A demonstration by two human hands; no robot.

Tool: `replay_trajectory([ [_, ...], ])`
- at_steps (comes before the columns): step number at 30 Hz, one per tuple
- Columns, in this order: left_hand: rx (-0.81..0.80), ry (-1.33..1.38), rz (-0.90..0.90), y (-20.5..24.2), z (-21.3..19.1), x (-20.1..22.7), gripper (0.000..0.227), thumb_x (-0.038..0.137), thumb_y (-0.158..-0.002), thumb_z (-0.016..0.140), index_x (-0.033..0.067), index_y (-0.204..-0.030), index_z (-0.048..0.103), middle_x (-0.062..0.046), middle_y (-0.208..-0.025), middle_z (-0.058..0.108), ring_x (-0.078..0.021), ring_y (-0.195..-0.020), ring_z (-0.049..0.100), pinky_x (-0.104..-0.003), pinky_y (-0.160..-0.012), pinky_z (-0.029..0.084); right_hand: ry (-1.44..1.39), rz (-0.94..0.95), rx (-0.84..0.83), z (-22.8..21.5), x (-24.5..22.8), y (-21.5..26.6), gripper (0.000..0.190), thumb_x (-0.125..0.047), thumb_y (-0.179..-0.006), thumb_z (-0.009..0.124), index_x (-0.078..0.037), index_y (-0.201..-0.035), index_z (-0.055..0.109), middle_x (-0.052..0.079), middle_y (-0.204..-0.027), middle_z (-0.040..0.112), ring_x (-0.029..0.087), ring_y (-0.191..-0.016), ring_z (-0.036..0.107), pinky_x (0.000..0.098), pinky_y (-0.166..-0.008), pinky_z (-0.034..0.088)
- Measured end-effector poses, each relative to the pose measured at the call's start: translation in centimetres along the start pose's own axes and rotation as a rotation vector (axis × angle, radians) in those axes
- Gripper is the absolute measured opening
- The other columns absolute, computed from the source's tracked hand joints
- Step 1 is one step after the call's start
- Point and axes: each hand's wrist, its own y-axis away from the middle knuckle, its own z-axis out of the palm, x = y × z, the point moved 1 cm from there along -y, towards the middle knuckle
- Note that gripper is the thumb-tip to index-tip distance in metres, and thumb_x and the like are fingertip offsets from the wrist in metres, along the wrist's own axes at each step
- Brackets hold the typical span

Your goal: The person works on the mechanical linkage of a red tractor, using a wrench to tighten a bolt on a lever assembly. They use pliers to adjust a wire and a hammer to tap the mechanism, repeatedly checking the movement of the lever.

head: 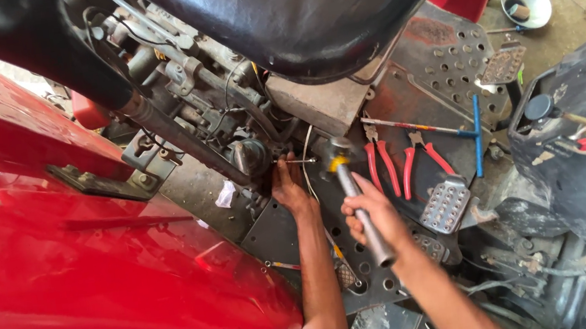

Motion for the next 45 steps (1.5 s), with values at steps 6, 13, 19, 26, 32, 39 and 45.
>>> replay_trajectory([
  [6, -0.019, -0.002, -0.014, -0.3, -0.4, -0.1, 0.036, 0.022, -0.095, 0.073, -0.0064, -0.117, 0.066, -0.018, -0.113, 0.074, -0.0264, -0.107, 0.072, -0.035, -0.096, 0.058, -0.056, -0.002, -0.025, 1.1, 1.1, -1.0, 0.084, -0.01, -0.088, 0.059, -0.02, -0.163, 0.022, 0.002, -0.075, 0.054, 0.008, -0.048, 0.049, 0.0236, -0.037, 0.04],
  [13, 0.009, -0.014, 0.008, -0.4, -0.9, -0.9, 0.035, 0.021, -0.096, 0.072, -0.0054, -0.117, 0.066, -0.015, -0.112, 0.073, -0.0259, -0.106, 0.073, -0.036, -0.094, 0.058, -0.075, -0.053, 0.183, 1.7, 2.4, 0.7, 0.08, -0.008, -0.087, 0.056, -0.025, -0.158, 0.025, 0.004, -0.075, 0.054, 0.01, -0.049, 0.05, 0.0269, -0.037, 0.042],
  [19, 0.012, 0.012, 0.004, -0.5, -2.3, -1.7, 0.034, 0.019, -0.095, 0.072, -0.0042, -0.119, 0.066, -0.013, -0.112, 0.072, -0.0238, -0.102, 0.072, -0.034, -0.091, 0.058, -0.22, 0.065, -0.16, 0.3, 0.6, 0.3, 0.07, -0.011, -0.089, 0.059, -0.017, -0.155, 0.037, 0.001, -0.076, 0.055, 0.006, -0.049, 0.051, 0.0219, -0.034, 0.04],
  [26, -0.014, 0.091, -0.021, -0.8, -1.5, -1.3, 0.032, 0.018, -0.096, 0.073, -0.0044, -0.118, 0.066, -0.014, -0.106, 0.072, -0.0231, -0.094, 0.071, -0.036, -0.083, 0.06, -0.174, 0.095, 0.048, 0.5, 2.4, -0.6, 0.06, -0.009, -0.091, 0.06, -0.019, -0.147, 0.04, 0.002, -0.076, 0.053, 0.008, -0.052, 0.051, 0.0239, -0.039, 0.042],
  [32, -0.004, 0.068, 0.005, -0.9, -2.1, -1.5, 0.031, 0.018, -0.095, 0.073, -0.0027, -0.118, 0.067, -0.011, -0.11, 0.073, -0.0223, -0.099, 0.073, -0.033, -0.086, 0.06, -0.181, 0.018, 0.053, -0.9, 1.8, 0.1, 0.062, -0.013, -0.087, 0.06, -0.017, -0.146, 0.043, 0.0, -0.073, 0.054, 0.008, -0.048, 0.05, 0.0244, -0.035, 0.039],
  [39, 0.009, 0.118, 0.011, -1.1, -2.7, -2.4, 0.026, 0.014, -0.095, 0.075, -0.0008, -0.115, 0.068, -0.01, -0.109, 0.073, -0.0242, -0.1, 0.073, -0.036, -0.088, 0.058, -0.135, 0.105, -0.047, -0.3, 0.7, -0.1, 0.066, -0.012, -0.087, 0.059, -0.024, -0.149, 0.039, 0.002, -0.072, 0.054, 0.008, -0.048, 0.05, 0.0247, -0.035, 0.039],
  [45, -0.007, 0.112, 0.017, -0.8, -2.3, -1.9, 0.026, 0.015, -0.094, 0.076, 0.0001, -0.115, 0.069, -0.009, -0.109, 0.074, -0.024, -0.101, 0.073, -0.036, -0.089, 0.059, -0.197, 0.12, -0.039, 0.8, 1.1, -1.1, 0.064, -0.009, -0.091, 0.056, -0.015, -0.152, 0.037, 0.003, -0.075, 0.051, 0.008, -0.05, 0.049, 0.0239, -0.036, 0.04],
])
